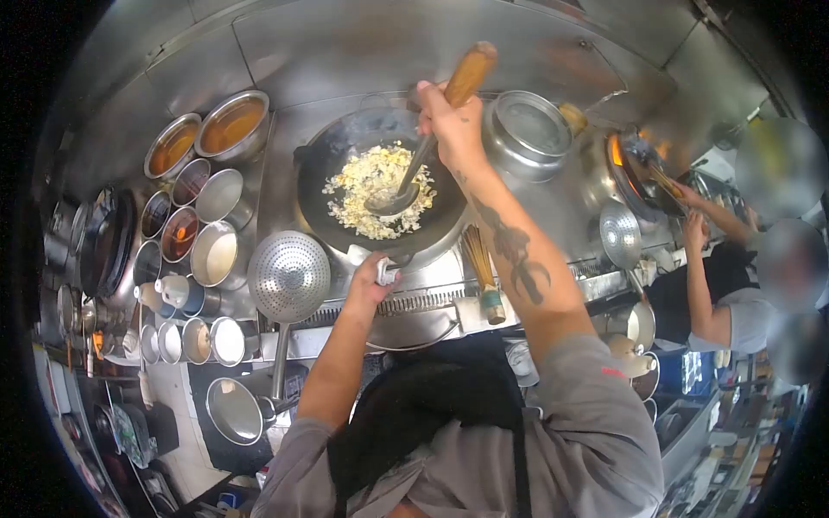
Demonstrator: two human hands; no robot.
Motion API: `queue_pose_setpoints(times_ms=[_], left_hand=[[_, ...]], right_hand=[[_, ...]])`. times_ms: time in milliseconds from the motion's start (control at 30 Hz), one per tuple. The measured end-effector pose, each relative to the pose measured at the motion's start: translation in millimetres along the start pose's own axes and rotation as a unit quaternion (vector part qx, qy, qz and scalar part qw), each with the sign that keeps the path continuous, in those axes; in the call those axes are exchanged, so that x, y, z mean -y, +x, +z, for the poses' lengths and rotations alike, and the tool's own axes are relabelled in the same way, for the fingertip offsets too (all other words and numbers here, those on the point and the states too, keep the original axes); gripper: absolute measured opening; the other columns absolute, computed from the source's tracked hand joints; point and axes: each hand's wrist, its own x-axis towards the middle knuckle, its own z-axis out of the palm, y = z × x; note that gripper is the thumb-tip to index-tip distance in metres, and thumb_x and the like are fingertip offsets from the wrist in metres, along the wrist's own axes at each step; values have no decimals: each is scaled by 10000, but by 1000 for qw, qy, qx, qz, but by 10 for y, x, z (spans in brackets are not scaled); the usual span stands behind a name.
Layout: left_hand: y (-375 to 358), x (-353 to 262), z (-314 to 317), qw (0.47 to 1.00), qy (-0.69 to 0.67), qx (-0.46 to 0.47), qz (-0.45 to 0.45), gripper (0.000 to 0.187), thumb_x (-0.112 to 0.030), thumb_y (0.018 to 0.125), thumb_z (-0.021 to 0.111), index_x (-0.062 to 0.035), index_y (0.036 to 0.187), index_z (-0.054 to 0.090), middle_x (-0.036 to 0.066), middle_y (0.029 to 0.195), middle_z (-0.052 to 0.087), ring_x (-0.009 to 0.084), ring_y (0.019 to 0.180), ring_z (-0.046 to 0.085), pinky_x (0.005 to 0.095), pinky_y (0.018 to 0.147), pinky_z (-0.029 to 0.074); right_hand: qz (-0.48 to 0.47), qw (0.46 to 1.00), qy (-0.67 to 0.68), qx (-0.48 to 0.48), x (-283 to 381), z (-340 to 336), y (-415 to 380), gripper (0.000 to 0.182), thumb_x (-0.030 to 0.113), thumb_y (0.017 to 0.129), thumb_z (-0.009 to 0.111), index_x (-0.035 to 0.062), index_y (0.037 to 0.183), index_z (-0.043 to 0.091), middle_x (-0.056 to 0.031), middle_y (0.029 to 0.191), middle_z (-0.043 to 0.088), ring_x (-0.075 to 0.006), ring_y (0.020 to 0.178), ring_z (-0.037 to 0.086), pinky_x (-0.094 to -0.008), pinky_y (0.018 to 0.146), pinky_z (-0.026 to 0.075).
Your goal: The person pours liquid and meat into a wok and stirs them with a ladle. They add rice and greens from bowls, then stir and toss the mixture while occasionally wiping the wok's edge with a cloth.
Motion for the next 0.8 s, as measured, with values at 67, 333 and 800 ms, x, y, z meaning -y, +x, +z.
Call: queue_pose_setpoints(times_ms=[67, 333, 800], left_hand=[[5, 4, -27, 1000, -11, 7, -5, 91, -163, 845, 560, -119, 924, 552, 56, 830, 599, 208, 713, 572, 386, 598, 500], [-1357, 372, 251, 1000, -24, -7, 2, 91, -196, 898, 510, -118, 918, 551, 31, 811, 592, 186, 714, 573, 357, 615, 488], [-971, 276, 33, 999, -47, 9, 25, 128, -241, 911, 523, -145, 995, 534, 40, 840, 570, 203, 702, 557, 365, 512, 487]], right_hand=[[-14, 1000, -24, -12, -90, -52, -140, 206, 76, 855, 609, 64, 707, 467, -10, 583, 465, -125, 431, 438, -283, 417, 384], [8, 999, 17, -37, 481, 2, 120, 202, 163, 852, 632, 38, 735, 526, -4, 562, 477, -134, 443, 496, -259, 425, 406], [-63, 997, -43, 16, 636, 497, 31, 204, 169, 837, 645, 50, 721, 527, -19, 533, 483, -114, 390, 445, -260, 363, 353]])
